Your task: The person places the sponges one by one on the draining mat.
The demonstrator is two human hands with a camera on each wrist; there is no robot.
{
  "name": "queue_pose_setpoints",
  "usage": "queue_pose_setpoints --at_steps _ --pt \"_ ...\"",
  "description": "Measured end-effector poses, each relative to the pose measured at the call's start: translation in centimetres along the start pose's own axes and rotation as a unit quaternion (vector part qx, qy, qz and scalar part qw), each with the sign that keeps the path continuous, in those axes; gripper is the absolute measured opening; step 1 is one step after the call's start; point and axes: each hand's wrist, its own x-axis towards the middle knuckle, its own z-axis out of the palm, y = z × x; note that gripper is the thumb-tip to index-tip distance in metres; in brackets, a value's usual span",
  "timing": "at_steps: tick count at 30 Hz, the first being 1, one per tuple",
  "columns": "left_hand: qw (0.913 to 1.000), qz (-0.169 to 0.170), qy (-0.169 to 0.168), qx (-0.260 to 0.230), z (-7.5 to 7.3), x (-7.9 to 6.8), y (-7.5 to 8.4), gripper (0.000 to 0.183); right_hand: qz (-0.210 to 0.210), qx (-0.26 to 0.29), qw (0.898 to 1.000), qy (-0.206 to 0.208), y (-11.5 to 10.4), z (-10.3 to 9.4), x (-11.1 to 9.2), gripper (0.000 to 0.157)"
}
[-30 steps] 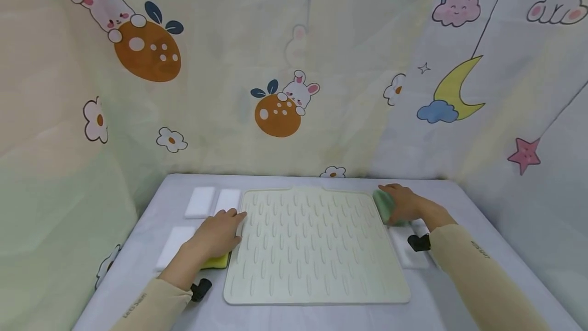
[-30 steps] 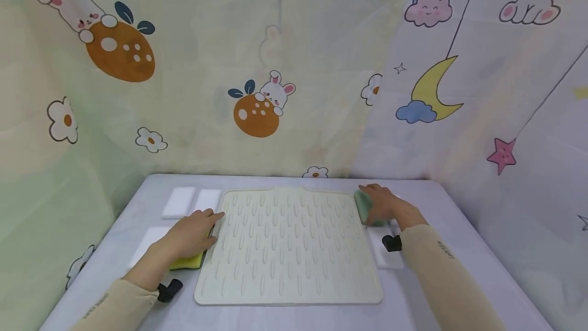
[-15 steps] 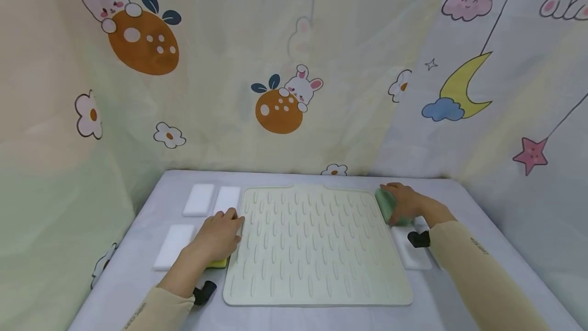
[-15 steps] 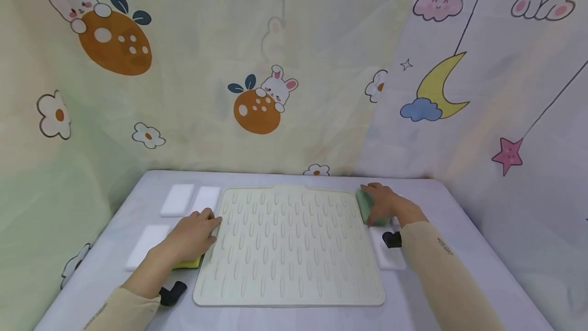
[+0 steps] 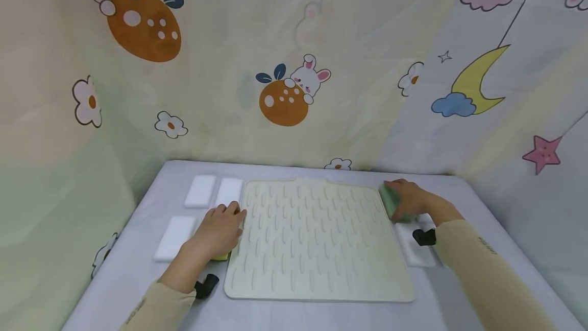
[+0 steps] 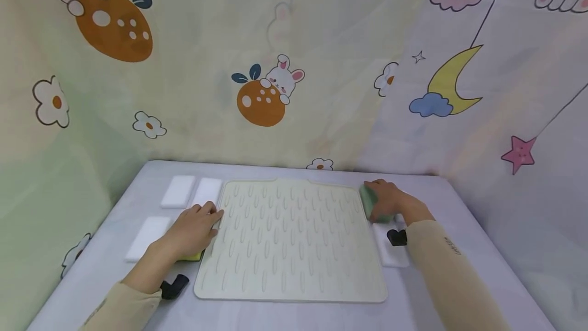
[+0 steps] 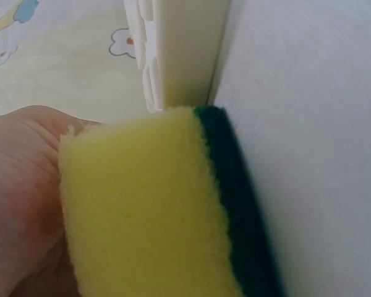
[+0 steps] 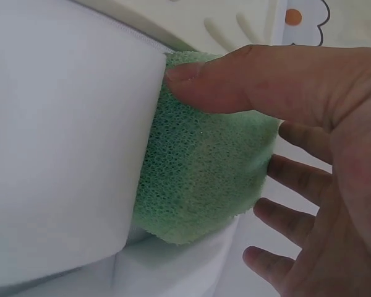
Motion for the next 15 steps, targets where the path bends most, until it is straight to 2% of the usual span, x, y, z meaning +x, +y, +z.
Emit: queue_pose_setpoints --at_steps 8,15 --pt "1.0000 0.000 -0.006 0.006 -0.5 0.5 0.3 0.049 -0.028 -0.017 0.999 0.024 0.0 -0.8 -0.7 0.113" --pt "1.0000 -0.005 -0.007 0.003 -0.3 0.2 0.2 0.050 -0.056 -0.028 0.998 0.030 -1.2 -1.5 -0.8 0.107"
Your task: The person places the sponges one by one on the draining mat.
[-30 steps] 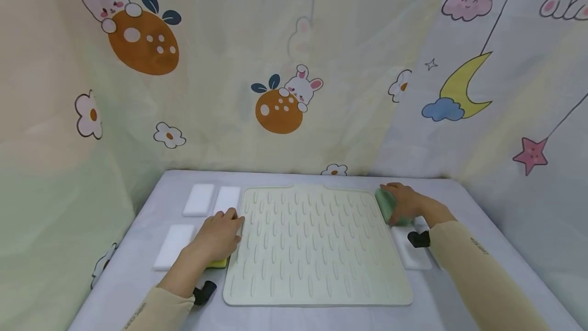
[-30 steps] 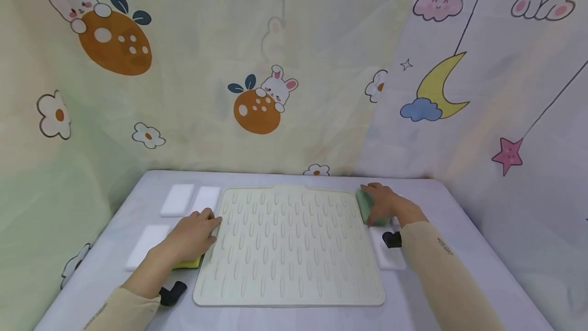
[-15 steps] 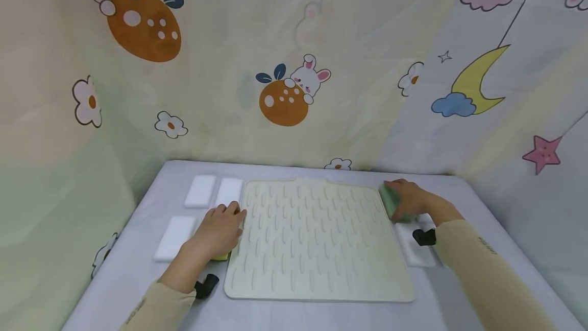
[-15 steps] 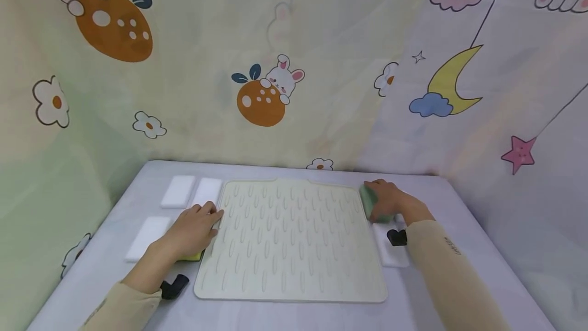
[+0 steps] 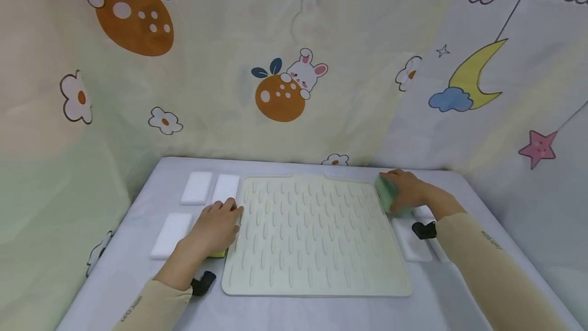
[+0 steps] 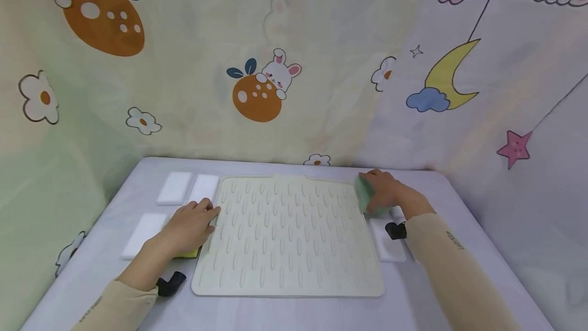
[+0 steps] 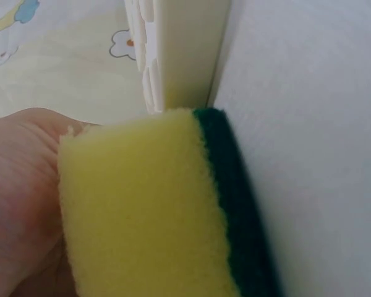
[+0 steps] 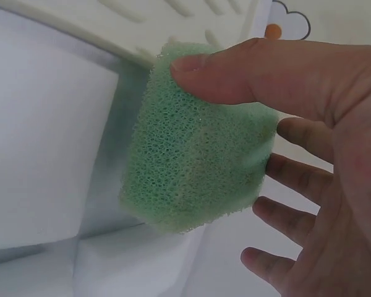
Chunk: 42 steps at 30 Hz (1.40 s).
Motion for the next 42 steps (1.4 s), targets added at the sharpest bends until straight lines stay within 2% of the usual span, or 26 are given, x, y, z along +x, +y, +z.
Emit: queue_pose_setpoints --at_steps 10,27,35,42 --pt "0.9999 0.002 0.010 0.003 -0.5 -0.4 -0.2 0.050 0.001 -0.018 1.000 -0.016 -2.5 -0.5 0.8 0.103" --pt "0.9999 0.001 0.015 -0.007 -0.2 -0.5 -0.5 0.049 0.004 -0.010 0.999 -0.034 -5.1 -0.4 1.7 0.103" --pt "0.9999 0.006 0.015 -0.002 0.4 -0.4 -0.2 0.048 0.017 -0.001 0.999 -0.042 -5.5 0.3 1.7 0.100" --pt "0.9999 0.007 0.012 -0.006 0.4 -0.3 0.2 0.048 0.012 -0.002 0.999 -0.044 -5.3 0.8 1.7 0.102"
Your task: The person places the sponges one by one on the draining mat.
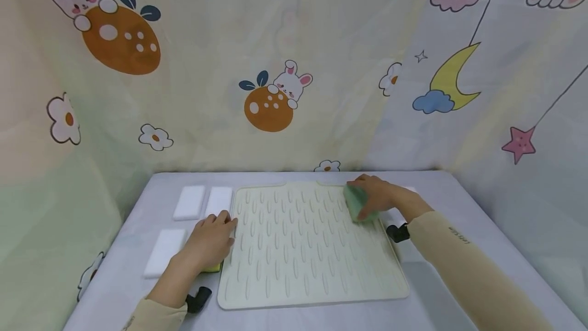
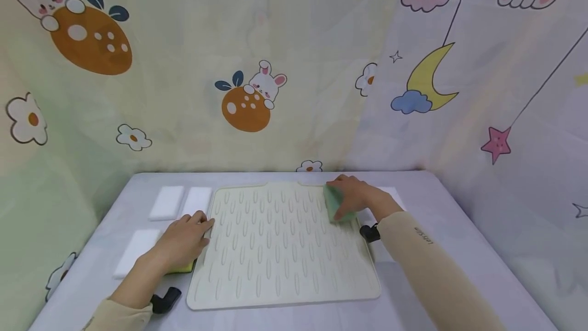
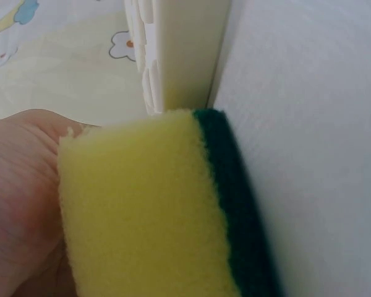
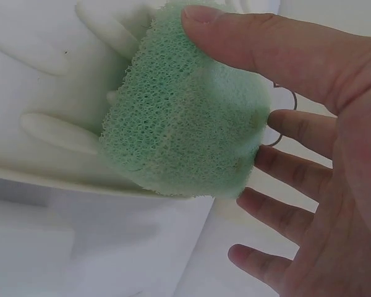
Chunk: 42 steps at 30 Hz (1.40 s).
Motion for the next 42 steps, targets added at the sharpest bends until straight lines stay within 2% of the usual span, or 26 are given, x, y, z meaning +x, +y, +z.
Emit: queue_pose_setpoints --at_steps 15,35,42 --pt "1.0000 -0.001 0.005 0.008 0.7 -0.1 0.4 0.048 0.012 -0.011 1.000 -0.008 -0.4 1.1 1.2 0.101" --pt "1.0000 0.002 0.005 0.006 -0.4 -0.2 0.5 0.048 0.005 -0.005 1.000 -0.013 -0.4 1.3 2.3 0.110" --pt "1.0000 -0.003 0.000 0.008 -0.2 -0.1 0.4 0.048 0.006 0.006 1.000 -0.011 -0.4 1.6 2.5 0.111"
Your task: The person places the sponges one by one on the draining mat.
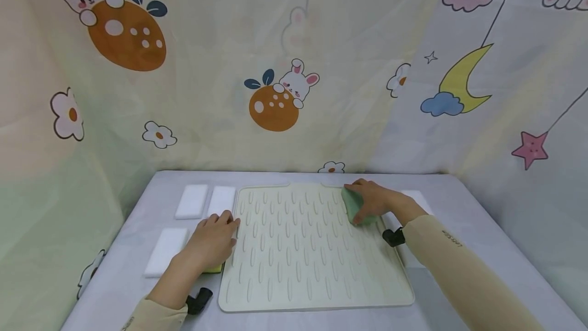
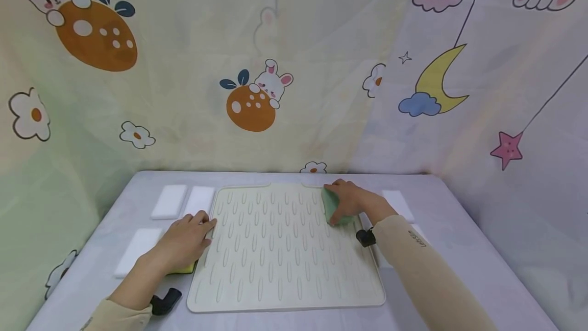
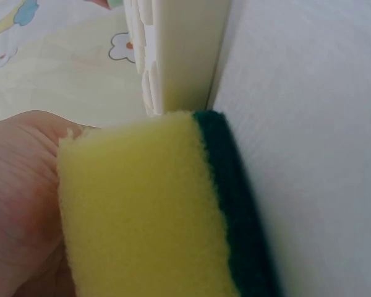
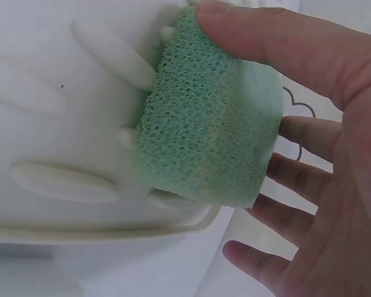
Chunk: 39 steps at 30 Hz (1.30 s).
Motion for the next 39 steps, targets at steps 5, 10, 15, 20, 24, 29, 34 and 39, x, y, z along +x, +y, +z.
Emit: queue_pose_setpoints --at_steps 5,10,15,20,24,29,34,39 --pt "1.0000 0.001 0.003 0.001 -0.1 -0.1 0.0 0.048 0.001 0.006 1.000 0.001 -0.1 0.0 -0.5 0.111" --pt "1.0000 0.002 0.006 0.000 -0.1 -0.2 0.1 0.048 -0.002 0.005 1.000 0.000 -0.3 -0.1 -0.9 0.111" --pt "0.9999 0.004 0.011 0.006 0.0 -0.3 0.1 0.048 -0.004 0.001 1.000 0.006 -0.4 -0.3 -1.4 0.112" --pt "0.9999 0.005 0.012 0.007 0.1 -0.4 0.1 0.048 -0.010 -0.010 1.000 0.014 -0.5 -0.7 -2.1 0.114" --pt "0.9998 0.007 0.017 0.007 0.1 -0.5 0.1 0.048 -0.008 -0.016 1.000 0.020 -0.6 -1.2 -2.9 0.115" --pt "0.9998 0.006 0.020 0.007 0.5 -0.6 -0.1 0.048 -0.001 -0.003 1.000 0.018 -0.3 -1.2 -3.9 0.112" --pt "0.9998 0.007 0.017 0.006 0.4 -0.5 -0.1 0.048 -0.001 0.003 1.000 0.016 0.3 -1.1 -5.3 0.109" --pt "0.9998 0.008 0.015 0.007 0.1 -0.4 0.0 0.048 -0.005 0.001 1.000 0.019 0.9 -1.2 -6.8 0.106"
